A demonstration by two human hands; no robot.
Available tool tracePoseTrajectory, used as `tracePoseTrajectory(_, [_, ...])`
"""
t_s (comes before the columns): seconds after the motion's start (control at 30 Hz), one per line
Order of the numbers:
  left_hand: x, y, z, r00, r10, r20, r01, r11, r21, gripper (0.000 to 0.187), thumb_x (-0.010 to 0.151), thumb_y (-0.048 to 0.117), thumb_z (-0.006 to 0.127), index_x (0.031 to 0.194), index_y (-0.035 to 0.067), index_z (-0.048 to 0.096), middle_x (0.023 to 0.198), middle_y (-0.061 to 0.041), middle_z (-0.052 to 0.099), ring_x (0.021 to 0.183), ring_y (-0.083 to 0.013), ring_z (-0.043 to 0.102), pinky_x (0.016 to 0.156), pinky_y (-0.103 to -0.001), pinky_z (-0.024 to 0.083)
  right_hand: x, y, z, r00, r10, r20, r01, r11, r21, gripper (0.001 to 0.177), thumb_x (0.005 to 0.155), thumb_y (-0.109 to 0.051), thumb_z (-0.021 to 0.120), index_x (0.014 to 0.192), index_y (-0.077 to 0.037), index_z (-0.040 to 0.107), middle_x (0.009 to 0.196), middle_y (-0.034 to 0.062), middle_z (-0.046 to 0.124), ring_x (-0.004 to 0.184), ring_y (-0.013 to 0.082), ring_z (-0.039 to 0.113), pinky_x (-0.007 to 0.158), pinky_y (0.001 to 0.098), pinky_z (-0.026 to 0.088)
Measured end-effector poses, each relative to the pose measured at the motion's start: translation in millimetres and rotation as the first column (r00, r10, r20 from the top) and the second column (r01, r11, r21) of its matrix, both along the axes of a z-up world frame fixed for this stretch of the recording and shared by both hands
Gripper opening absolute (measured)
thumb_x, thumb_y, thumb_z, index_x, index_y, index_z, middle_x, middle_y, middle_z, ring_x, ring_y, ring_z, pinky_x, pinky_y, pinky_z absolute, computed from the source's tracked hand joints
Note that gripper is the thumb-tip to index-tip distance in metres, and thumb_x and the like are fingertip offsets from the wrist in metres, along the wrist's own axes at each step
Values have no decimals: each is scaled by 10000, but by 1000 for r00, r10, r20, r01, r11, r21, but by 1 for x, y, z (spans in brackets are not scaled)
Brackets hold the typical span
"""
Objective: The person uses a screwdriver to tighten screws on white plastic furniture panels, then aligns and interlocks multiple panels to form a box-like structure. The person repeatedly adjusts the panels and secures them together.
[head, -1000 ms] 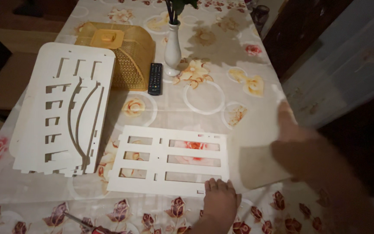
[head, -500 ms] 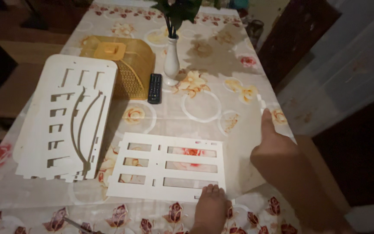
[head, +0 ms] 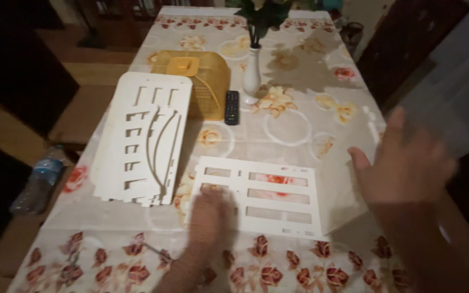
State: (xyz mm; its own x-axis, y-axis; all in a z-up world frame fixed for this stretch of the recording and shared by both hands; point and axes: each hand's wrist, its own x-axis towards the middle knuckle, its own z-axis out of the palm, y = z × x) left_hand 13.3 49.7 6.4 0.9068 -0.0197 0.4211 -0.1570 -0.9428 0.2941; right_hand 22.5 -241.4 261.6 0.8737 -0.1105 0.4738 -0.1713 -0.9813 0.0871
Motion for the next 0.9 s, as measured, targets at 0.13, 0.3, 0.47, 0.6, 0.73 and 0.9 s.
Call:
tracePoseTrajectory(0.13, [0, 102, 10, 813, 401, -423, -466, 883, -60, 647, 962, 433, 647, 1339, -74, 506, 1344, -310, 576, 1194, -386, 613, 1047, -471, 502, -31, 33, -47, 933, 223, 282, -198, 973, -117, 734, 847, -435, 742, 1418, -22, 536, 1272, 243, 619, 1167, 371, 567, 1031, 585, 345])
tracePoseTrajectory(0.3, [2, 148, 29, 731, 597, -331, -616, 786, 57, 1158, 766, 656, 743, 1574, 10, 221, 1554, -408, 199, 1419, -526, 298, 1136, -563, 313, -24, 109, -143, 824, 564, 55, -538, 747, 391, 340, 782, -216, 731, 1085, -62, 727, 1031, 150, 714, 950, 348, 663, 888, 470, 519])
tracePoseTrajectory(0.47, [6, 155, 37, 686, 533, -496, -617, 787, -8, 1231, 752, 727, 721, 1600, 27, 167, 1541, -398, 222, 1391, -518, 325, 1112, -571, 337, -42, 142, -228, 701, 676, -227, -474, 680, 559, 327, 791, -152, 706, 1100, -50, 730, 1046, 165, 705, 988, 383, 646, 874, 484, 524])
tracePoseTrajectory(0.6, [1, 158, 43, 721, 508, -471, -559, 828, 37, 1183, 771, 699, 716, 1597, -6, 248, 1422, -355, 417, 1326, -462, 438, 1152, -531, 381, -47, 150, -256, 717, 665, -209, -483, 690, 540, 331, 785, -123, 695, 1103, -35, 723, 1033, 173, 707, 993, 396, 641, 898, 479, 520])
tracePoseTrajectory(0.73, [-8, 156, 69, 748, 490, -448, -607, 778, -162, 1055, 719, 599, 781, 1538, 89, 352, 1327, -356, 460, 1226, -497, 436, 1018, -541, 421, -37, 157, -250, 772, 627, -108, -421, 631, 652, 332, 806, -145, 691, 1116, -31, 727, 1063, 174, 727, 1018, 341, 679, 921, 403, 559])
tracePoseTrajectory(0.9, [-22, 149, 86, 829, 179, -530, -443, 788, -427, 865, 786, 536, 698, 1552, 203, 473, 1098, -244, 611, 998, -370, 578, 893, -491, 508, 0, 151, -196, 718, 683, -134, -547, 672, 499, 302, 926, -186, 683, 1215, -101, 686, 1245, 132, 713, 1192, 246, 675, 1061, 369, 520])
